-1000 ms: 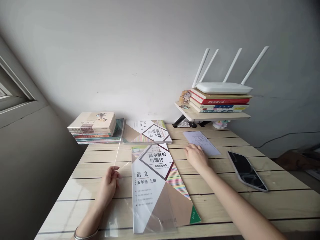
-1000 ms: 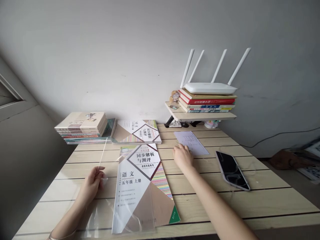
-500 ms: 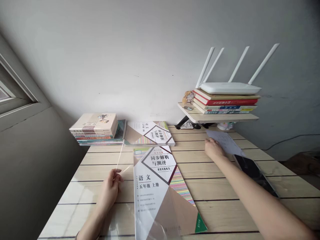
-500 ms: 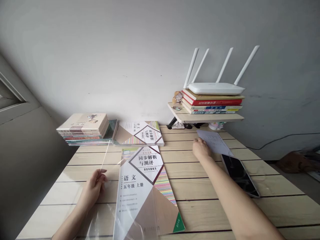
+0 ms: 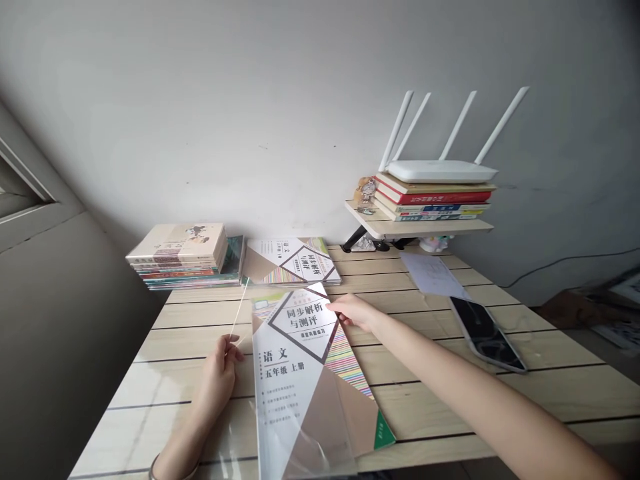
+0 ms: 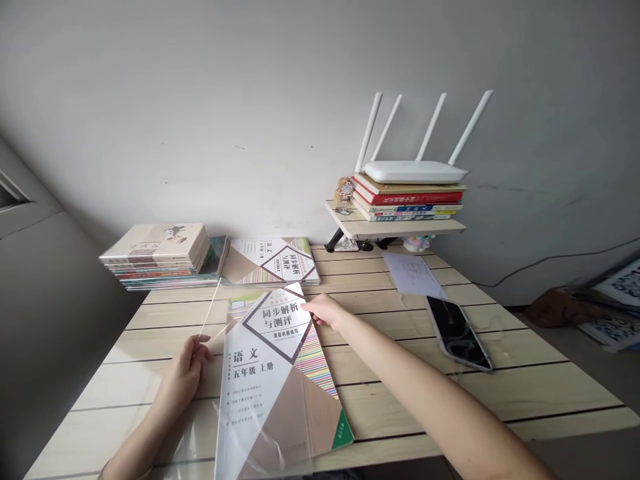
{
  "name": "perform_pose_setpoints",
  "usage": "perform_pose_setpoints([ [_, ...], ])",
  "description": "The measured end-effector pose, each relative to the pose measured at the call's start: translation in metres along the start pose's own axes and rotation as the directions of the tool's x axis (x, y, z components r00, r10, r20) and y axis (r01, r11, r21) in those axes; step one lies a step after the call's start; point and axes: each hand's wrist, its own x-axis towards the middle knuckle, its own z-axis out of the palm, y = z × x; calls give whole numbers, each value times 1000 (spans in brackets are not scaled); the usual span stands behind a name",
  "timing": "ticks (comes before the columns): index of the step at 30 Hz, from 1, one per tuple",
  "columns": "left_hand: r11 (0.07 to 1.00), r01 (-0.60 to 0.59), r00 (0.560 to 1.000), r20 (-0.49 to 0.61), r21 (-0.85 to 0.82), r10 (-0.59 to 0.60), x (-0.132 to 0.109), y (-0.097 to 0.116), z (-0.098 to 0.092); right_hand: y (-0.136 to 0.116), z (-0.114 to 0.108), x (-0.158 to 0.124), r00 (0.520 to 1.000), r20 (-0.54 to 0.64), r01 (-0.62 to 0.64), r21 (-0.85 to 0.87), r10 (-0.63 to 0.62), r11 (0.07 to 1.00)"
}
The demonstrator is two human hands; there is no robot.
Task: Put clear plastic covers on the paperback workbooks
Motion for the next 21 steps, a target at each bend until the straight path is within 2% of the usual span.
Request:
perform_pose_setpoints([
  [3, 1000, -8, 1000, -2, -20, 8, -1, -1, 1, 5, 5, -8, 998, 36, 45, 34, -46, 998],
  [7, 998, 23, 1000, 6, -63, -22, 0, -6, 0, 23, -1, -16, 989, -7, 146, 88, -146, 985],
  [11, 1000, 4, 1000, 15, 23, -5, 1, -7, -4, 38, -40, -15, 975, -120, 181, -43, -185, 983],
  [14, 940, -125, 985, -71, 318, 155, -8, 4, -7, 49, -77, -11, 958, -216, 155, -168, -190, 973],
  [16, 811, -240, 932, -106, 534, 346, -26, 17, -4, 57, -94, -9, 941, -270, 141, -228, -202, 963],
  [18, 672, -429, 849, 16, 603, 528, -51, 30, 3, 65, -102, -7, 927, -307, 138, -259, -217, 956],
  [19, 607, -568, 784, 139, 555, 606, -66, 35, 10, 68, -103, -6, 923, -316, 137, -263, -220, 955],
  [20, 523, -695, 694, 270, 493, 668, -80, 39, 17, 71, -103, -5, 921, -320, 138, -265, -222, 954],
  [21, 424, -795, 585, 364, 434, 725, -93, 41, 25, 73, -102, -4, 919, -324, 138, -269, -224, 953],
])
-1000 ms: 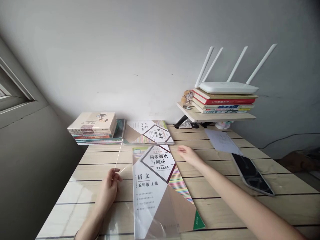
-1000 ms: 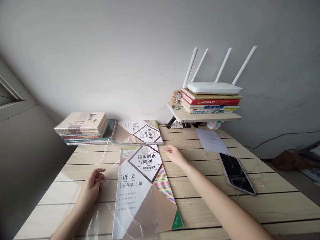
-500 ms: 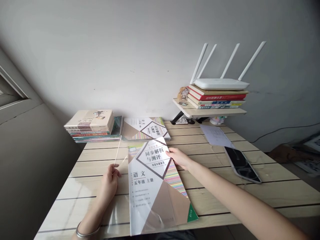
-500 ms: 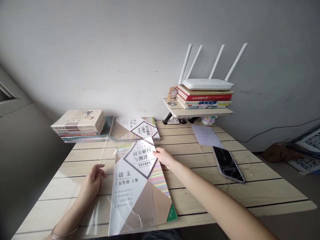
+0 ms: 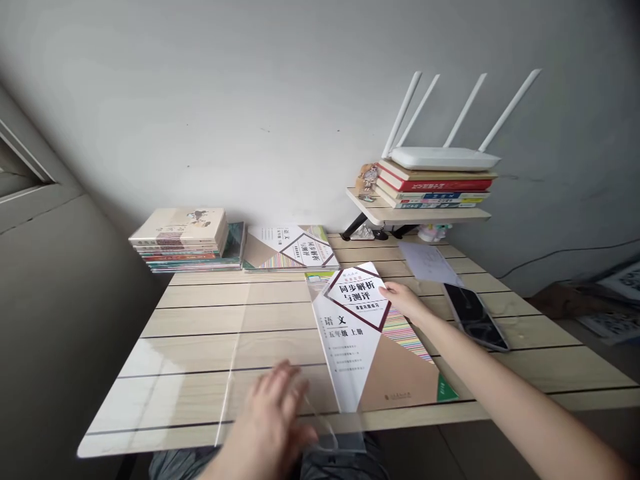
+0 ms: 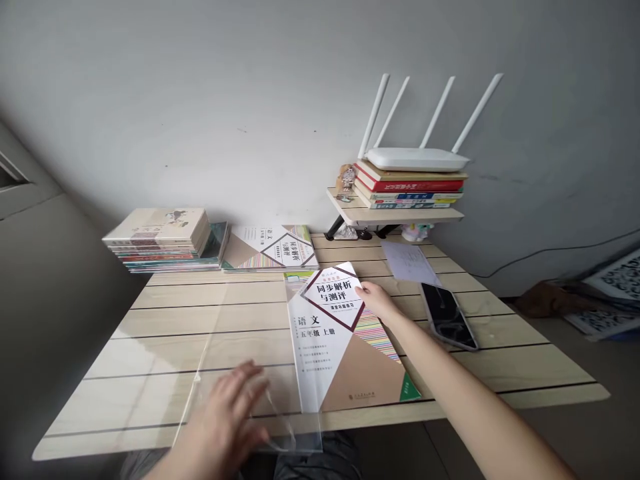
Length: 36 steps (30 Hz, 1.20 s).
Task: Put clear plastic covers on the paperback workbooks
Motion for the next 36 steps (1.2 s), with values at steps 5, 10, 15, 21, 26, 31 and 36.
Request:
perform_pose_setpoints([
  [5, 978, -194, 972, -119, 71, 202, -16, 37, 28, 3, 5, 1, 1000, -24, 19, -43, -20, 999],
  [10, 980, -39, 975, -221, -194, -5, -15, 36, 27, -1, 3, -3, 996, -85, 19, -125, -30, 992],
  [15, 814, 245, 937, -86, -526, -338, -2, 38, 17, -31, 11, -43, 931, -237, 219, -246, -278, 944],
  [21, 564, 368, 865, 49, -740, -500, -1, 40, 25, -73, 49, -134, 823, 264, 481, 148, -503, 864],
  [26, 330, 405, 718, 74, -853, -692, 20, 31, 23, -93, 84, -171, 642, 561, 309, 435, -523, 846],
  [31, 151, 409, 625, 156, -900, -764, 52, 6, 13, -117, 100, -168, 714, 519, 132, 560, -470, 818],
  [36, 232, 487, 656, 177, -842, -733, 57, -10, 3, -119, 71, -133, 781, 503, 66, 523, -370, 850],
])
